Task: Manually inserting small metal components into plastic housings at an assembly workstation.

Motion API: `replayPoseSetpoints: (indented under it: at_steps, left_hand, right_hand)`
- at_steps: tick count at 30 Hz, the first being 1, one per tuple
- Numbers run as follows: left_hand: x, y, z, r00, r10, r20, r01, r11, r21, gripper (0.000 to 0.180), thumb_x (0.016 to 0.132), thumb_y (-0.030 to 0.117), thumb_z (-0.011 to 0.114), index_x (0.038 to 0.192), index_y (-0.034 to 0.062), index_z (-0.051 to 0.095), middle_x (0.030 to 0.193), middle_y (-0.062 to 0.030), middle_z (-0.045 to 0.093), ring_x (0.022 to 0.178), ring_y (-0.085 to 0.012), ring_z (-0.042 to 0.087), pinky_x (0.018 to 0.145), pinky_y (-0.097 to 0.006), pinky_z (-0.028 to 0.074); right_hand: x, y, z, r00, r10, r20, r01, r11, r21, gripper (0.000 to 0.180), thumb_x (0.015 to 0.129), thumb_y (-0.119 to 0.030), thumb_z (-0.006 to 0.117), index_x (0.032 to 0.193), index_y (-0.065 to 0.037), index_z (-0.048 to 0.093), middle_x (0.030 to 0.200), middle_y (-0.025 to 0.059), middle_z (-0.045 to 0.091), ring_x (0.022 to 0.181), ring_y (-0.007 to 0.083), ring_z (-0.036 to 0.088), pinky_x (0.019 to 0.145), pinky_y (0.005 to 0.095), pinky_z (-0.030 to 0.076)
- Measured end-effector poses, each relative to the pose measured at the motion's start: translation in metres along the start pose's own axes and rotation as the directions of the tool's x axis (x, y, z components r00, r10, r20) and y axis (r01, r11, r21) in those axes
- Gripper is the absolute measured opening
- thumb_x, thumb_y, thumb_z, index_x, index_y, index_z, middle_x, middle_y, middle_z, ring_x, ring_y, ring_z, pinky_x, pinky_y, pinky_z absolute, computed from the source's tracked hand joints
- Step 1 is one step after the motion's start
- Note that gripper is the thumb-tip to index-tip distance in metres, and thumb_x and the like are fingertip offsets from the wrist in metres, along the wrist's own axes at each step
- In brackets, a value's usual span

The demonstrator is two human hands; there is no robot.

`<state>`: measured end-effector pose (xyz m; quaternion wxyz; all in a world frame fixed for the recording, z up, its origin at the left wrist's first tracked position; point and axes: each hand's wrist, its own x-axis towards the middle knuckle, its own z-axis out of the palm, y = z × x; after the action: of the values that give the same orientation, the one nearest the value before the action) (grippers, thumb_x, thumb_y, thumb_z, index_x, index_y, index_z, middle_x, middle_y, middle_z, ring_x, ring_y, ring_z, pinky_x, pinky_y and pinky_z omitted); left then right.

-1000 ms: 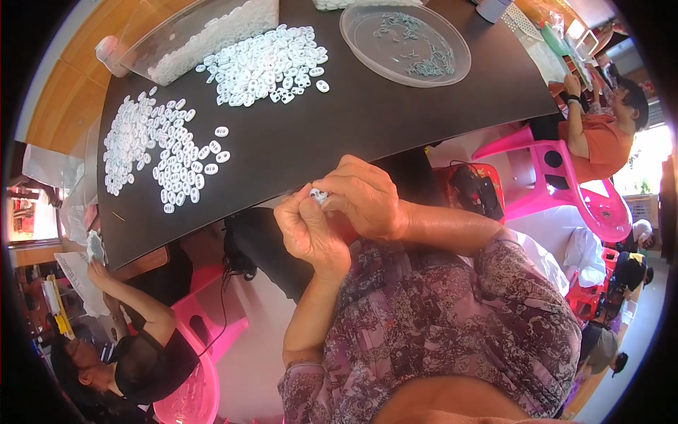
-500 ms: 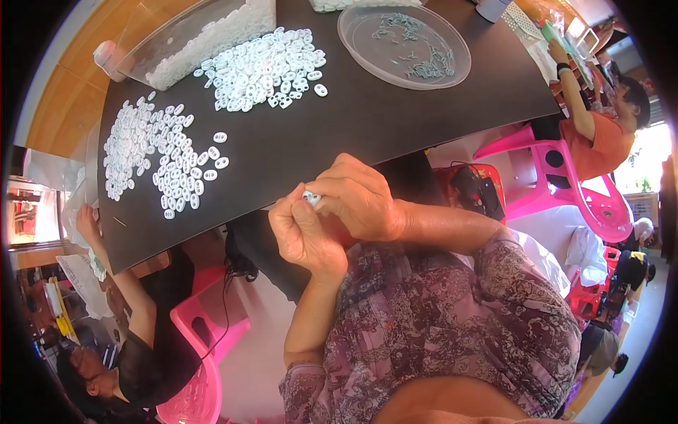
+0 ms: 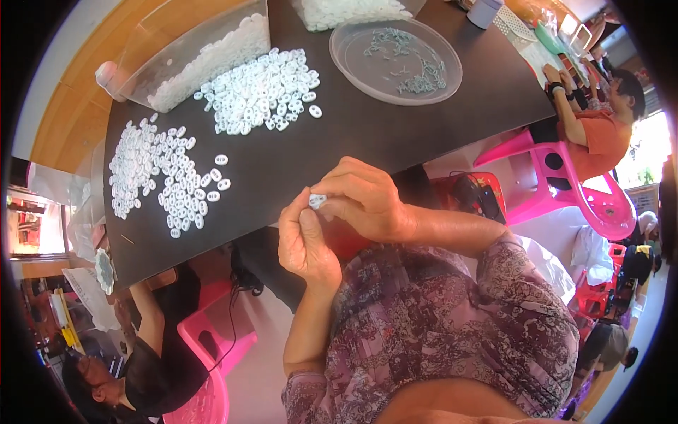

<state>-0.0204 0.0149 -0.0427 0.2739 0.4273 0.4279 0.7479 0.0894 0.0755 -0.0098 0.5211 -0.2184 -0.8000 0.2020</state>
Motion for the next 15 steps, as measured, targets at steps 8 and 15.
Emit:
replayPoseSetpoints:
  at_steps: [8,15]
  left_hand:
    - [0.051,-0.003,0.007,0.989,-0.035,0.147,-0.018,0.940,0.342,0.014,0.086,0.000,0.056,0.099,-0.0003,0.062,0.078,-0.0073,0.057,0.066,-0.0154,0.055,0.061,-0.027,0.046]
    - [0.101,-0.033,0.039,0.757,0.209,0.619,-0.640,0.429,0.638,0.036,0.064,-0.004,0.059,0.099,0.0039,0.059,0.084,-0.0100,0.053,0.076,-0.0290,0.051,0.064,-0.039,0.044]
  right_hand:
    - [0.072,0.024,-0.079,0.964,0.256,-0.075,-0.266,0.940,-0.212,0.021,0.076,-0.006,0.067,0.096,-0.002,0.066,0.076,0.0006,0.057,0.069,0.0058,0.048,0.062,0.0216,0.039]
    - [0.174,0.127,-0.135,0.955,0.188,-0.232,-0.275,0.855,-0.440,0.021,0.068,-0.013,0.062,0.086,-0.006,0.068,0.066,0.0109,0.061,0.062,0.0222,0.059,0.062,0.0345,0.046]
